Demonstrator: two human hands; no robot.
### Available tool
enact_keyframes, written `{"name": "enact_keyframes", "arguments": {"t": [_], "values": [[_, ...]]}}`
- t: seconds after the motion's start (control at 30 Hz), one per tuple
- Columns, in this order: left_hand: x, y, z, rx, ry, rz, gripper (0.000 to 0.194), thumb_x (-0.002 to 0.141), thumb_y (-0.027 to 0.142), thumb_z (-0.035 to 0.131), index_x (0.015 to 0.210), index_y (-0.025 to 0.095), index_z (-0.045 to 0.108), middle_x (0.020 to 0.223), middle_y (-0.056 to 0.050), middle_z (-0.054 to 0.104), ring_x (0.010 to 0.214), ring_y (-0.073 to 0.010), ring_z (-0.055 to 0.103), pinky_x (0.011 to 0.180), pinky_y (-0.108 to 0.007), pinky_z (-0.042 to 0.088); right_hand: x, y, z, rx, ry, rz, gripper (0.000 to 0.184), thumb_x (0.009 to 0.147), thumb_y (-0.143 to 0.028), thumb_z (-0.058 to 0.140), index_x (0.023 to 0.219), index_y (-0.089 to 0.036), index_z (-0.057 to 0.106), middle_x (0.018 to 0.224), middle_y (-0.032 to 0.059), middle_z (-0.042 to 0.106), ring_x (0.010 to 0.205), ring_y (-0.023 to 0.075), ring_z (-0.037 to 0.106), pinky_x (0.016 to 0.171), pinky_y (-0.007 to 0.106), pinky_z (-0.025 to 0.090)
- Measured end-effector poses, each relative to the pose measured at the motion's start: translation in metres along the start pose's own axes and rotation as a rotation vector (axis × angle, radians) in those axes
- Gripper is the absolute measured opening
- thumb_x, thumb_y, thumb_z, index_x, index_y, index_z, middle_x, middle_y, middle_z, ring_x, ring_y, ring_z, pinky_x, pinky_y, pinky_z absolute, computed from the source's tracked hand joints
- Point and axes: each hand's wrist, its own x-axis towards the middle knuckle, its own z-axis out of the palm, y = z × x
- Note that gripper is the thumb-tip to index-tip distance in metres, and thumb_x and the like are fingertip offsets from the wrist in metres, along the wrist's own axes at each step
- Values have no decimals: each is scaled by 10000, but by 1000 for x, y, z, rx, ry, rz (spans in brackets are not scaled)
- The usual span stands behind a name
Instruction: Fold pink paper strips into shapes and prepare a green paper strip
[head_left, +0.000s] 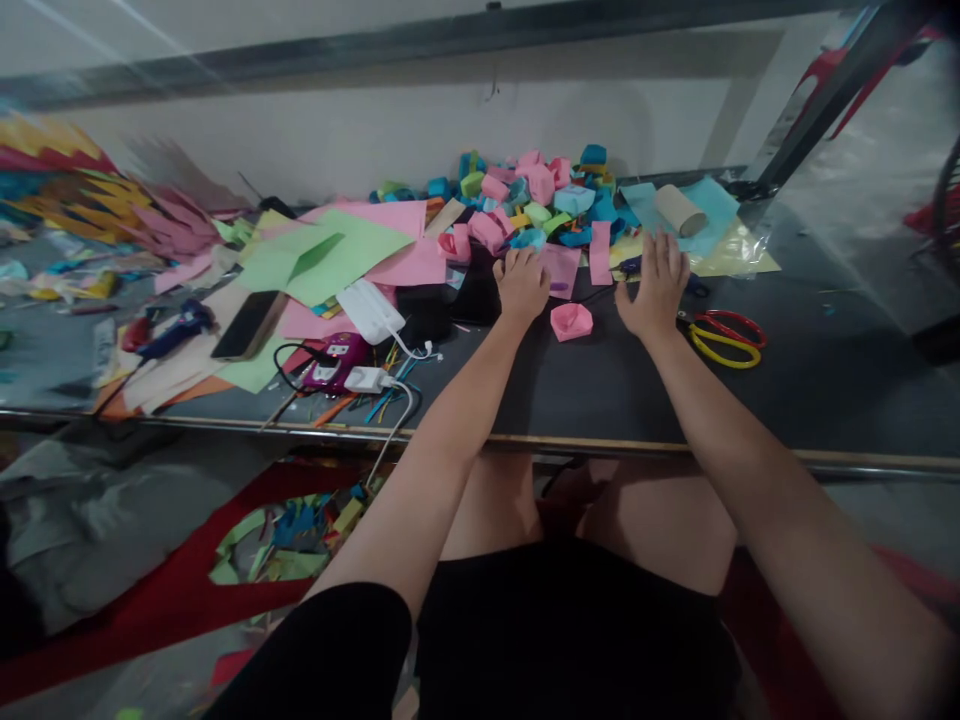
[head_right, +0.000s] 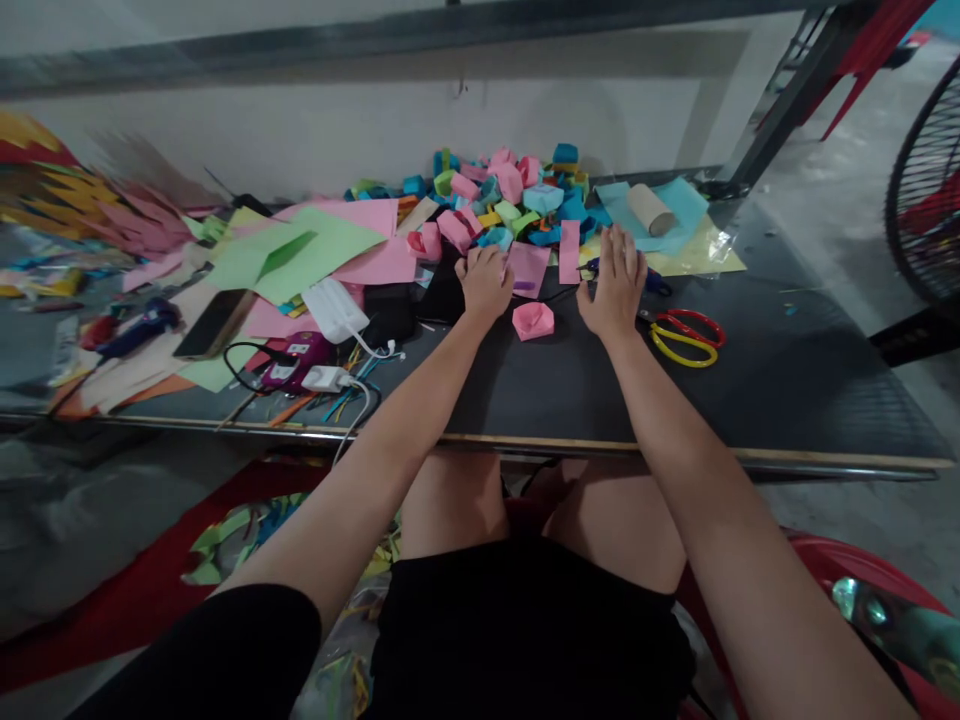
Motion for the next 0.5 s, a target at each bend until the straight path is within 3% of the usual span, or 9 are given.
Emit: {"name": "enact_keyframes", "arguments": {"t": [0.1, 0.2, 0.33, 0.5], "values": [[-3, 6, -7, 18, -81, 162, 406, 1015, 343, 486, 1387, 220, 596, 1546, -122, 549, 1456, -323, 456, 1223, -584, 320, 0, 4, -4, -9, 5, 86, 822, 939, -360, 443, 1677, -153, 147, 1735, 163, 217, 1597, 403, 156, 1236, 684, 160], [-4, 11, -12, 52, -169, 236, 468, 993, 258, 485, 1454, 209, 546, 1586, -103, 514, 1486, -278, 442, 1267, -481, 320, -1, 1, -10, -52, -13, 164, 833, 923, -316, 449, 1673, -124, 139, 1733, 183, 206, 1595, 401, 140, 1225, 693, 166], [-2, 13, -14, 79, -195, 234, 539, 953, 179, 466, 1489, 196, 512, 1632, -88, 460, 1526, -259, 396, 1297, -442, 289, -1, -6, -15, -114, -27, 206, 834, 920, -283, 436, 1676, -124, 122, 1741, 178, 181, 1591, 388, 143, 1219, 691, 165], [0, 11, -12, 82, -208, 180, 742, 880, 124, 475, 1606, 142, 326, 1706, -106, 322, 1586, -260, 290, 1305, -439, 285, 2, -6, -12, -158, -34, 235, 898, 877, -269, 476, 1676, -99, 104, 1745, 184, 150, 1591, 385, 131, 1228, 678, 157]]}}
